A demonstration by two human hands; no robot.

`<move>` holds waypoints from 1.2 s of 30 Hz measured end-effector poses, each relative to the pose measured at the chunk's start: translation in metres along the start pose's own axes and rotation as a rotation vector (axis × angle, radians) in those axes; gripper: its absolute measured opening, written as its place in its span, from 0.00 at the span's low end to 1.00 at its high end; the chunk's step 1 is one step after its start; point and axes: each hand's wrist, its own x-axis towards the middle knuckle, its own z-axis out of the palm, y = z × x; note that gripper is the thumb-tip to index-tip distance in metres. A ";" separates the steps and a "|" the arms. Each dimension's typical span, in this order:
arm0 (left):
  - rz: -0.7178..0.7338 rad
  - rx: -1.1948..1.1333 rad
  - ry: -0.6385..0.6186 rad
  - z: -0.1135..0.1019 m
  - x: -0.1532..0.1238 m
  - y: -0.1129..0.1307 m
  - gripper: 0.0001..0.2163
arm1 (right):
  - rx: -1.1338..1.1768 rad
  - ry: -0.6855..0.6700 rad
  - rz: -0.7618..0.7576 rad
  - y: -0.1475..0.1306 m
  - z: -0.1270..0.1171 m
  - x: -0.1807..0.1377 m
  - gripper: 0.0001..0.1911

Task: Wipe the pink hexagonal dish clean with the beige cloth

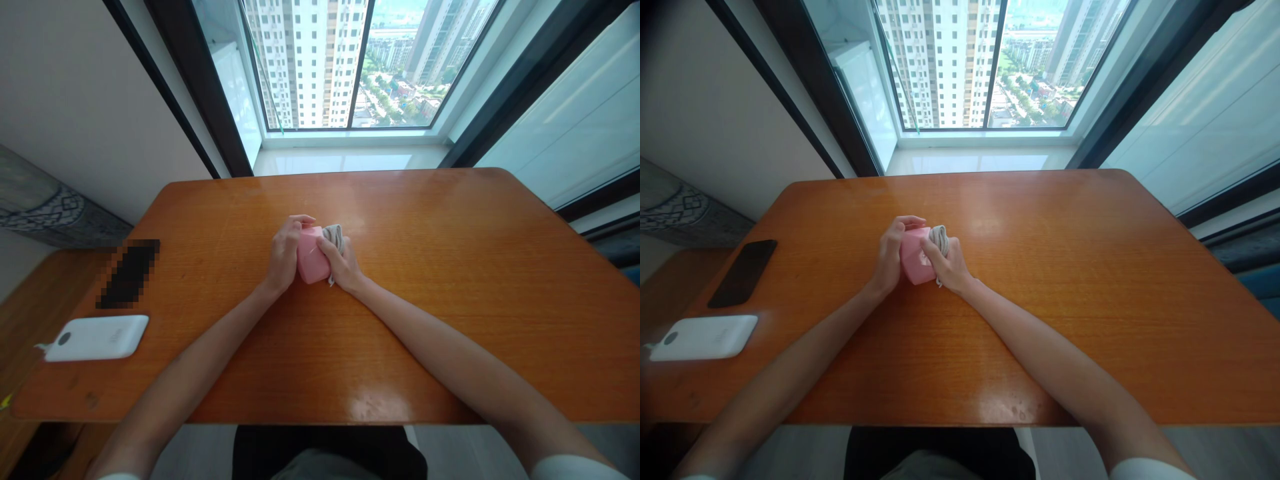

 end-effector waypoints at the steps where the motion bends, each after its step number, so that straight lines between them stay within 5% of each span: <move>1: 0.103 0.036 -0.006 -0.001 -0.002 0.000 0.24 | -0.002 0.003 0.000 0.000 0.000 0.000 0.30; 5: 0.446 0.196 -0.120 -0.005 -0.008 -0.006 0.21 | 0.004 0.039 -0.018 0.000 0.000 0.002 0.28; 11: 0.458 0.258 -0.118 -0.004 -0.008 -0.005 0.14 | -0.028 0.050 -0.007 -0.001 0.001 0.002 0.27; 15: 0.312 0.204 -0.096 -0.002 -0.006 0.007 0.12 | -0.052 0.037 -0.012 0.003 -0.001 0.002 0.29; 22: -0.188 -0.029 -0.087 0.001 0.010 0.005 0.18 | -0.059 -0.019 -0.038 0.006 -0.002 0.000 0.32; 26: -0.239 -0.090 -0.072 0.002 0.010 0.000 0.20 | -0.070 -0.036 -0.065 0.005 -0.002 -0.002 0.32; 31: 0.095 -0.028 0.054 -0.001 -0.001 0.001 0.22 | -0.042 -0.043 -0.064 0.007 -0.002 -0.001 0.31; 36: 0.562 0.157 -0.153 -0.009 -0.004 -0.010 0.18 | -0.008 0.027 -0.044 0.005 0.000 0.002 0.29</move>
